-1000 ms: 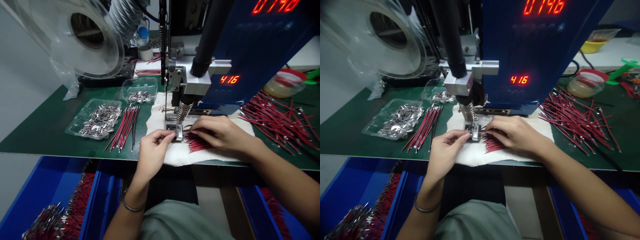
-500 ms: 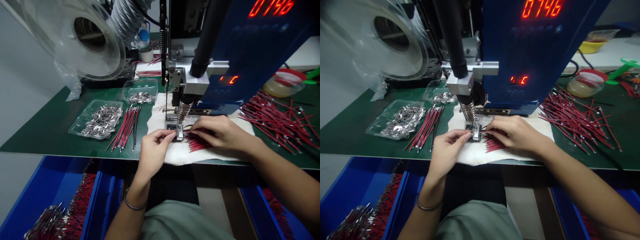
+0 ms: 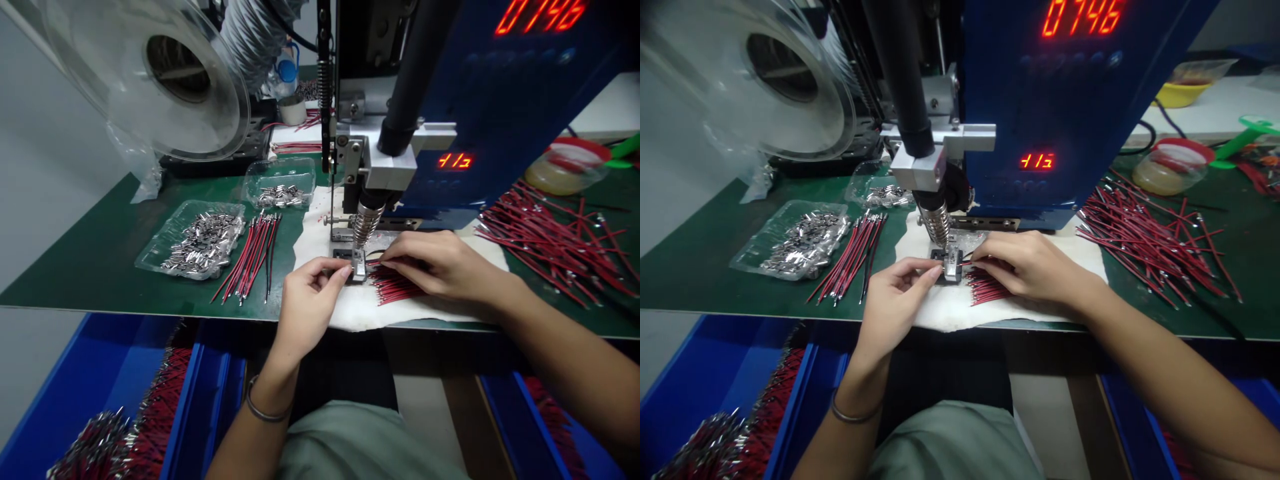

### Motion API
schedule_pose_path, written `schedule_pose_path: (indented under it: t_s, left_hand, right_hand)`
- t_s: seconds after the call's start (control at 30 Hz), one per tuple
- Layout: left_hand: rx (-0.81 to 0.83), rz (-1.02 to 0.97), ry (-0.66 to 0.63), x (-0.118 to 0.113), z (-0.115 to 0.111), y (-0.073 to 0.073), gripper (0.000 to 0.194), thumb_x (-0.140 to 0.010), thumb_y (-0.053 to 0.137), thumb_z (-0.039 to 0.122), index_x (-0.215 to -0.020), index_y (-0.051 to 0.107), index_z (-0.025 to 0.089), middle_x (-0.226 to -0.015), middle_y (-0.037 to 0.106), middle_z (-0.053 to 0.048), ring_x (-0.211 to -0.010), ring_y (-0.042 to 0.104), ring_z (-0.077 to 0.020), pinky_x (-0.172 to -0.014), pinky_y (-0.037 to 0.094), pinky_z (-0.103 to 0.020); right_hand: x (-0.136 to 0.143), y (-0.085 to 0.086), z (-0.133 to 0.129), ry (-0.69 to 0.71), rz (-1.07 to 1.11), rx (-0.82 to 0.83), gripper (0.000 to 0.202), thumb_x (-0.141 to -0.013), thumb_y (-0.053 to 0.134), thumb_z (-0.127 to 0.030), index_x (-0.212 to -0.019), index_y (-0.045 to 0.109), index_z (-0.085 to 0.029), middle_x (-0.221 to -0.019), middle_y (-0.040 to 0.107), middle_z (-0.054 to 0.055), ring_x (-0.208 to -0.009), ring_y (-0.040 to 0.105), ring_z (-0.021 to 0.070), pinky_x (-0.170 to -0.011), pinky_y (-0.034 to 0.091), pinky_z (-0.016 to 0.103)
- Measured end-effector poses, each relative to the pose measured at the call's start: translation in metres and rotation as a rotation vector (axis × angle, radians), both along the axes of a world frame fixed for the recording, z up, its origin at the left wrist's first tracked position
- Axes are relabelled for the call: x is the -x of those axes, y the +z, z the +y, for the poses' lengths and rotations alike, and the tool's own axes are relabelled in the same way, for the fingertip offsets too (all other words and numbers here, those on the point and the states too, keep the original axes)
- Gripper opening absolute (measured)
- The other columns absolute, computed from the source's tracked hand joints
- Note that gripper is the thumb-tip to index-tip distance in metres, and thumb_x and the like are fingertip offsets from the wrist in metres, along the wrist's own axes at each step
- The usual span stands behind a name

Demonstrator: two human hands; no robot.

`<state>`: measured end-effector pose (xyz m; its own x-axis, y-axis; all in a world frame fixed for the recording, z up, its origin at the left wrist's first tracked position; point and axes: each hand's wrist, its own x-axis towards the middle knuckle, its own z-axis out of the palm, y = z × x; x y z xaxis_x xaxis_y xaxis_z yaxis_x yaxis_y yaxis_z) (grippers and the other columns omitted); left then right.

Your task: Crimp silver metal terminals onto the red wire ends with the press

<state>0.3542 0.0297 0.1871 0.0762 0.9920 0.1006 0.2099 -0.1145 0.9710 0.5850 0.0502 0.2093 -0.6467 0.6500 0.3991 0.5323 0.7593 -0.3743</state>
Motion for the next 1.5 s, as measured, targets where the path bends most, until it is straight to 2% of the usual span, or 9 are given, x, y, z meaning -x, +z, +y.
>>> schedule_pose_path:
  t_s: [0.13,0.7,0.87,1.5]
  left_hand:
    - [0.008,-0.046,-0.010,-0.0004,0.0000,0.0012,0.023,-0.078,0.070,0.034,-0.091,0.072,0.015,-0.064,0.056,-0.001,-0.053,0.038,-0.0087,-0.049,0.031,-0.021]
    - [-0.025,0.023,0.011,-0.0022,-0.0010,-0.0001,0.021,-0.080,0.068,0.035,-0.086,0.072,0.014,-0.077,0.067,-0.005,-0.064,0.053,-0.0123,-0.054,0.037,-0.021]
    - [-0.026,0.007,0.009,-0.0019,-0.0002,0.0005,0.021,-0.080,0.069,0.033,-0.089,0.072,0.015,-0.076,0.066,-0.004,-0.061,0.049,-0.0100,-0.054,0.037,-0.020]
    - [-0.037,0.017,0.066,-0.0022,-0.0011,-0.0016,0.020,-0.079,0.071,0.034,-0.084,0.074,0.015,-0.075,0.068,-0.005,-0.062,0.053,-0.0096,-0.054,0.038,-0.019]
  right_hand:
    - [-0.0006,-0.0002,-0.0001,0.000,0.003,-0.005,0.011,-0.091,0.053,-0.014,-0.100,0.060,-0.016,-0.088,0.063,0.005,-0.077,0.059,0.0130,-0.068,0.043,0.025]
    - [-0.0020,-0.0006,-0.0016,0.008,-0.017,-0.011,0.014,-0.092,0.051,-0.018,-0.103,0.061,-0.017,-0.089,0.065,0.005,-0.078,0.059,0.0133,-0.069,0.043,0.025]
    - [-0.0029,-0.0009,-0.0020,0.007,-0.025,-0.007,0.015,-0.092,0.052,-0.018,-0.104,0.061,-0.017,-0.090,0.064,0.005,-0.078,0.059,0.0137,-0.069,0.043,0.025]
    - [-0.0021,-0.0004,-0.0026,0.017,-0.007,-0.012,0.013,-0.092,0.053,-0.018,-0.103,0.061,-0.016,-0.090,0.064,0.004,-0.079,0.060,0.0127,-0.069,0.043,0.024]
